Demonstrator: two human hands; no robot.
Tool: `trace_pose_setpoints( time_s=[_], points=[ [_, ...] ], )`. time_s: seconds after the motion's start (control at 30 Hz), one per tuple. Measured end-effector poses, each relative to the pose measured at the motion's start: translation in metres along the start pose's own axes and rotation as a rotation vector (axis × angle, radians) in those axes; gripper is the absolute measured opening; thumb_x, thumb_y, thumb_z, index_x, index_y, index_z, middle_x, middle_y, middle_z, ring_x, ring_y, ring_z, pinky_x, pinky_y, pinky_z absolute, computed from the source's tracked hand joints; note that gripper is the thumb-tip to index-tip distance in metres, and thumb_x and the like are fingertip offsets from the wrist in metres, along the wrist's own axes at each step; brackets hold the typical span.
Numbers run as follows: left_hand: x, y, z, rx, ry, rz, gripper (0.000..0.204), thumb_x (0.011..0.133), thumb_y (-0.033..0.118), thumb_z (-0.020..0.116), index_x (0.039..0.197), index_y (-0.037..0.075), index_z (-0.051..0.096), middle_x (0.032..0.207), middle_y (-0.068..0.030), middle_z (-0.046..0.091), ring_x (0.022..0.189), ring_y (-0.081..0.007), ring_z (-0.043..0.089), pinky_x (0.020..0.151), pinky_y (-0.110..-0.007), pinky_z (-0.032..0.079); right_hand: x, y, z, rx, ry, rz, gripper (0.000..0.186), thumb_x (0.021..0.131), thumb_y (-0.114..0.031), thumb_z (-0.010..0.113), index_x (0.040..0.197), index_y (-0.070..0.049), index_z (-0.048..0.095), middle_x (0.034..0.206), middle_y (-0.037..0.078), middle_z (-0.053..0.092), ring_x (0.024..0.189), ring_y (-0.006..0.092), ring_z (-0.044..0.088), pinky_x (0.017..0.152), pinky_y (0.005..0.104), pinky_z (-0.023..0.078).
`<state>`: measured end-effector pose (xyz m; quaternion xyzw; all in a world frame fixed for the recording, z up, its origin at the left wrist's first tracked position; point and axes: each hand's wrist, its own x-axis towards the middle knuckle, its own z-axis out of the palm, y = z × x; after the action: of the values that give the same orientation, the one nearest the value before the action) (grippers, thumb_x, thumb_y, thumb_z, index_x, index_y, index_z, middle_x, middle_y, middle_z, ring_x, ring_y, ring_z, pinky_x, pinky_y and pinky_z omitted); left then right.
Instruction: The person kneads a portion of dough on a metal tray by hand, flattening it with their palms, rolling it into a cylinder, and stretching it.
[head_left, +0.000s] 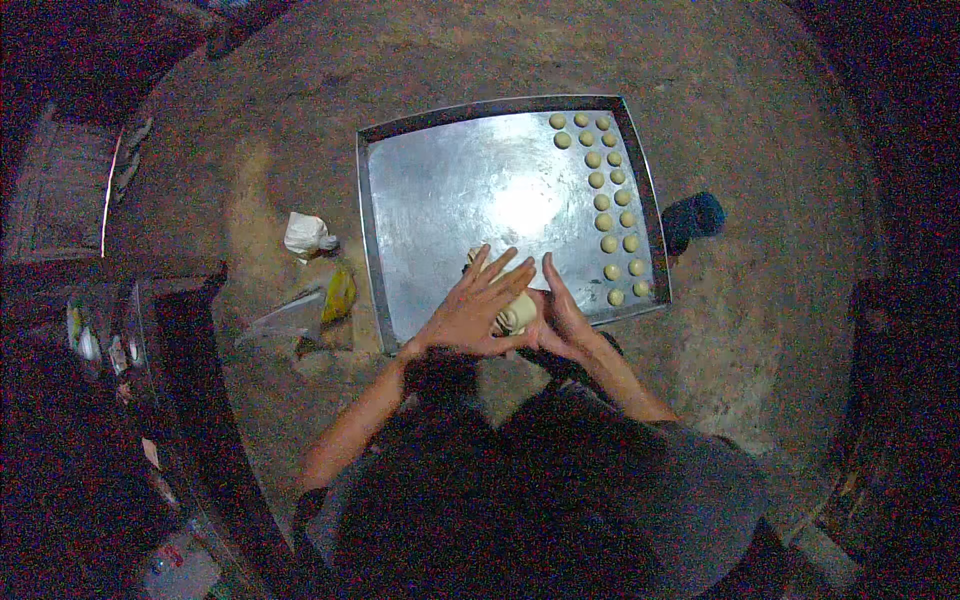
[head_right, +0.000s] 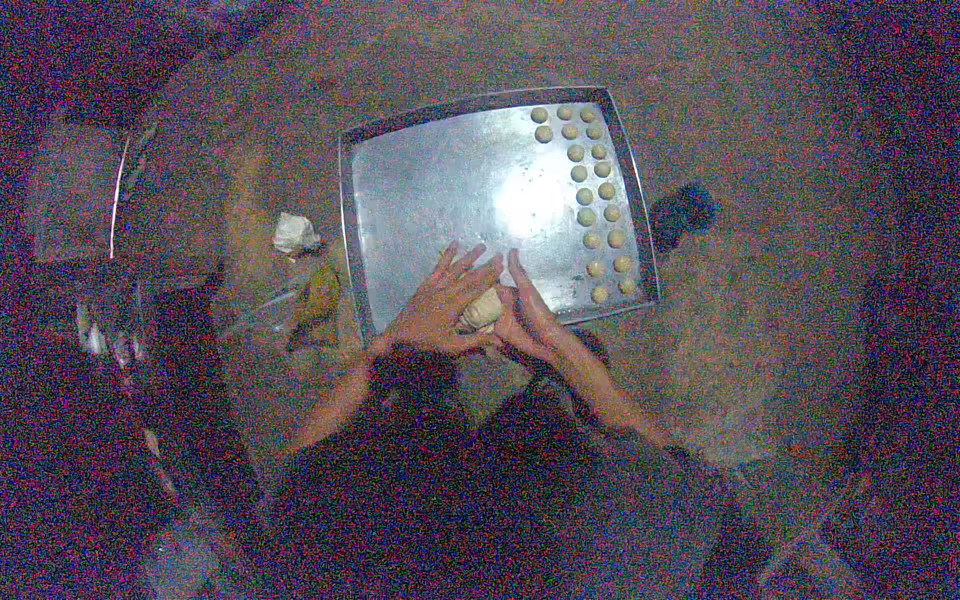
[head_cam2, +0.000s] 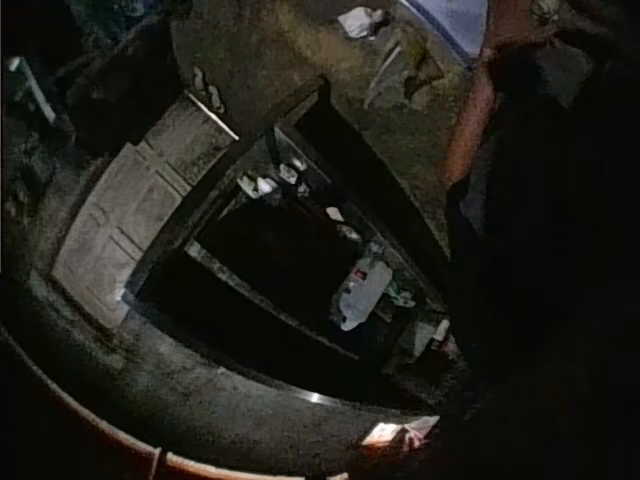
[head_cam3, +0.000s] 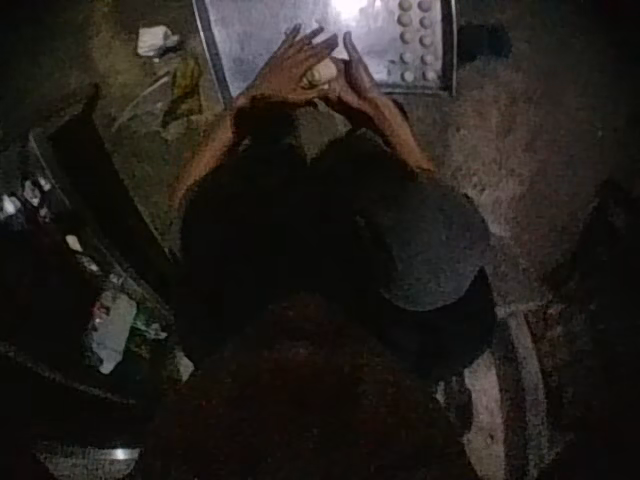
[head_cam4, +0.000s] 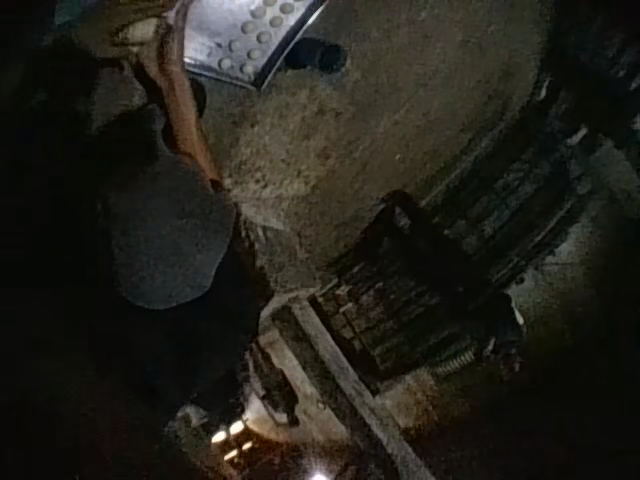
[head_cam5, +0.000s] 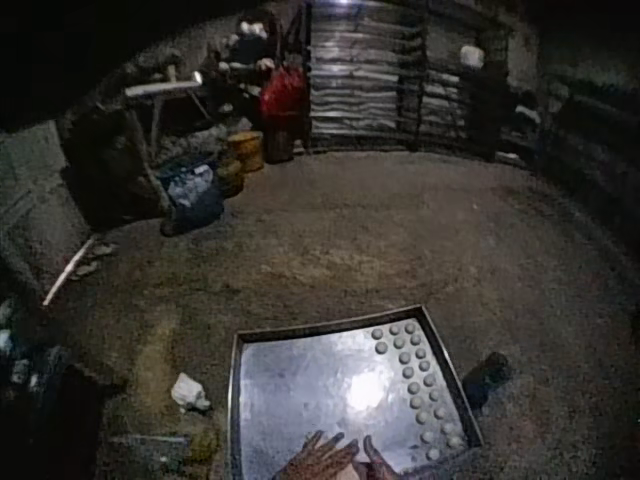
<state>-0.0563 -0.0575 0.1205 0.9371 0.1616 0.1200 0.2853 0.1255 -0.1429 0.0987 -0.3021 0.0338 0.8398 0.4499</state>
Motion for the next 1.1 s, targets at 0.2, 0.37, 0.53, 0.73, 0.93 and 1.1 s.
trace_pose_setpoints(
  time_s=[0.2, 0.37, 0.53, 0.73, 0.93, 1.1],
  points=[
    [-0.016, -0.009, -0.014, -0.541, 0.383, -0.301, 0.088, 0.093, 0.050, 0.065, 0.160, 0.005, 0.027, 0.164, -0.0177, 0.031, 0.153, -0.0373, 0.025, 0.126, -0.054, 0.013, 0.011, 0.016, 0.025, -0.433, 0.128, -0.124, 0.053, 0.095, -0.029, 0.070, 0.138, -0.001, 0.054, 0.118, 0.009, 0.067, 0.100, 0.0196, 0.069, 0.088, 0.0357, 0.058],
    [-0.022, -0.041, 0.017, -1.499, 0.696, -0.951, 0.070, 0.102, 0.051, 0.055, 0.151, 0.004, 0.039, 0.150, -0.0161, 0.048, 0.140, -0.0299, 0.046, 0.118, -0.044, 0.036, 0.016, 0.007, 0.030, -0.516, 0.013, -0.262, 0.059, 0.090, -0.024, 0.075, 0.139, 0.000, 0.051, 0.117, 0.009, 0.067, 0.098, 0.0222, 0.069, 0.085, 0.0347, 0.057],
    [0.003, -0.041, 0.021, -2.099, 0.586, -0.675, 0.064, 0.104, 0.050, 0.052, 0.142, -0.001, 0.045, 0.131, -0.0181, 0.060, 0.126, -0.0359, 0.058, 0.110, -0.049, 0.046, 0.020, 0.012, 0.039, -0.505, 0.052, -0.247, 0.060, 0.090, -0.019, 0.074, 0.141, 0.001, 0.050, 0.122, 0.011, 0.066, 0.102, 0.0217, 0.069, 0.088, 0.0335, 0.057],
    [0.018, -0.062, 0.031, -1.704, 0.643, -0.722, 0.048, 0.107, 0.039, 0.053, 0.140, 0.005, 0.049, 0.113, -0.0128, 0.063, 0.107, -0.0276, 0.066, 0.095, -0.045, 0.056, 0.018, 0.034, 0.036, -0.267, 0.240, -0.332, 0.051, 0.091, -0.014, 0.073, 0.135, 0.001, 0.053, 0.113, 0.011, 0.069, 0.095, 0.0199, 0.071, 0.084, 0.0308, 0.058],
    [0.014, -0.088, 0.027, -1.861, 0.930, -0.767, 0.049, 0.108, 0.043, 0.048, 0.137, 0.003, 0.047, 0.089, -0.0038, 0.051, 0.077, -0.0171, 0.051, 0.077, -0.039, 0.051, 0.007, 0.029, 0.028, -0.512, 0.273, -0.261, 0.053, 0.092, -0.019, 0.073, 0.136, 0.005, 0.056, 0.113, 0.010, 0.070, 0.096, 0.0176, 0.068, 0.087, 0.0307, 0.054],
    [0.003, -0.126, 0.005, -1.864, 0.972, -0.688, 0.050, 0.108, 0.043, 0.047, 0.136, 0.002, 0.045, 0.088, -0.0028, 0.050, 0.079, -0.0167, 0.049, 0.081, -0.037, 0.049, 0.010, 0.030, 0.019, -0.572, 0.274, -0.281, 0.050, 0.092, -0.022, 0.074, 0.132, 0.005, 0.060, 0.112, 0.009, 0.071, 0.100, 0.0161, 0.067, 0.091, 0.0308, 0.052]
  ],
)
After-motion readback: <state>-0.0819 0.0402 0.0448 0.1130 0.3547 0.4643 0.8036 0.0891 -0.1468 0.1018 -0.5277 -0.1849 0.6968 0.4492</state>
